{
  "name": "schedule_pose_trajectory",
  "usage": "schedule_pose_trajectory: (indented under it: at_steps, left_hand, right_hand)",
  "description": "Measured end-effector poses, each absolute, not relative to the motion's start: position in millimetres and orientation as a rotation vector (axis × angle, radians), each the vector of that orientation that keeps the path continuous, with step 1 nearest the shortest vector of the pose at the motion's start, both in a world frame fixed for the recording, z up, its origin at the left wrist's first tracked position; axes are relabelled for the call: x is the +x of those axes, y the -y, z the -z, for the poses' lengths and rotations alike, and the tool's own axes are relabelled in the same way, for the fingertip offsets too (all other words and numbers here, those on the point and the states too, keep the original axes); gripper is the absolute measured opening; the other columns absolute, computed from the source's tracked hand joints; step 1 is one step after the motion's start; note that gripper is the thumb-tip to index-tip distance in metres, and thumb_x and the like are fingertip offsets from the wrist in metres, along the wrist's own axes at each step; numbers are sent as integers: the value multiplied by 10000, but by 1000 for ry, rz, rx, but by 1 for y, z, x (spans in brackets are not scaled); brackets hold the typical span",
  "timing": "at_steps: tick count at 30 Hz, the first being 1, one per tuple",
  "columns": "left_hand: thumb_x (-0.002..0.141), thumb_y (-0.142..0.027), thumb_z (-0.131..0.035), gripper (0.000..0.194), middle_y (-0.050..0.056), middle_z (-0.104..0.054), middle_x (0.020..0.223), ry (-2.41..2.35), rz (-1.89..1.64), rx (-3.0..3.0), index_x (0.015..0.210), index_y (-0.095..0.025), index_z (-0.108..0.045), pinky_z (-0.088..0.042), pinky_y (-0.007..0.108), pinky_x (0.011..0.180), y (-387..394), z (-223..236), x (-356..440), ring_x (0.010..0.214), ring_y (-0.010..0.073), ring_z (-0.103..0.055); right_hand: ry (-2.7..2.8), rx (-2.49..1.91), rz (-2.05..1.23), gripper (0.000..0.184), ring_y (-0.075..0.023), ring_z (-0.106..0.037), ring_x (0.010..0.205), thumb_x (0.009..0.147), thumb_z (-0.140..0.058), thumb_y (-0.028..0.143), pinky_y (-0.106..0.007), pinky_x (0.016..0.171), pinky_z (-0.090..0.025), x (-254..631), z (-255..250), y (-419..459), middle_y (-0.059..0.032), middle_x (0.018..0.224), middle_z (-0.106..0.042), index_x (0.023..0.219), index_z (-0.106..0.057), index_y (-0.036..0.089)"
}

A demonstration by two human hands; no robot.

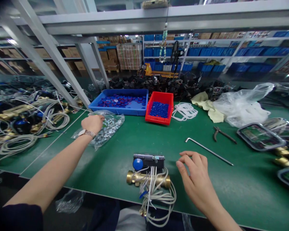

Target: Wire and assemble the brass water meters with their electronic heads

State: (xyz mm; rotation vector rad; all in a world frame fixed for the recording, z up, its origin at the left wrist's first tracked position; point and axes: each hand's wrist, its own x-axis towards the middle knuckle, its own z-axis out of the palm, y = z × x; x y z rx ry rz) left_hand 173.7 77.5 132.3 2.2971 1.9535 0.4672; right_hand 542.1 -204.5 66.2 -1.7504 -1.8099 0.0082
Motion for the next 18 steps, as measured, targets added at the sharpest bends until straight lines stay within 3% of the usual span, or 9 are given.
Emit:
schedule_pose_trajectory:
  at_steps: [3, 6, 9, 13, 15, 18]
  left_hand:
    - [1013, -420, -532, 341, 90, -700, 1152, -1951, -543, 2387, 1142, -159, -709, -493, 494, 946, -48, -137, 188, 1079, 302, -634]
    - [994, -458, -558, 269, 34, -761, 1073, -1712, -657, 2565, 1044, -302, -771, -386, 499, 967, 0, -139, 221, 1084, 286, -596]
    - [967, -388, -633, 159, -6, -786, 942, -1266, -1062, 2705, 950, -334, -782, -288, 521, 970, 57, -142, 261, 1077, 272, -564]
    - [966, -317, -641, 132, -29, -777, 868, -1003, -1100, 2631, 935, -328, -768, -291, 475, 890, 106, -147, 289, 984, 233, -575]
    - [959, -310, -654, 128, -33, -773, 853, -984, -1104, 2574, 904, -326, -769, -293, 472, 899, 113, -149, 286, 967, 229, -579]
    - [941, -319, -688, 104, -42, -770, 844, -1028, -1088, 2494, 887, -337, -775, -291, 474, 926, 110, -147, 270, 935, 219, -586]
  right_hand:
    - [1761, -1704, 106, 114, -328, -568, 1110, 1001, -535, 332, -558, 965, -432, 529, -82, 199, -114, 1127, -646, 1039, -606, 252]
    - [1765, -1564, 244, 391, -340, -538, 1275, 982, -580, 240, -571, 1054, -433, 501, -102, 187, -142, 1357, -598, 1366, -512, 255]
    - [1909, -1409, 201, 596, -330, -444, 1423, 983, -562, 167, -576, 1145, -395, 470, -116, 174, -137, 1519, -498, 1532, -356, 268]
    - [1993, -1323, -89, 566, -264, -612, 1254, 1013, -425, 110, -474, 1038, -535, 453, -119, 168, -156, 1373, -613, 1553, -291, 213]
    - [2018, -1344, -218, 504, -233, -690, 1117, 1019, -393, 111, -394, 914, -595, 462, -121, 170, -136, 1303, -662, 1510, -348, 214]
    - [2029, -1442, -278, 363, -209, -733, 977, 1019, -400, 120, -339, 813, -596, 490, -126, 177, -89, 1195, -722, 1349, -508, 227]
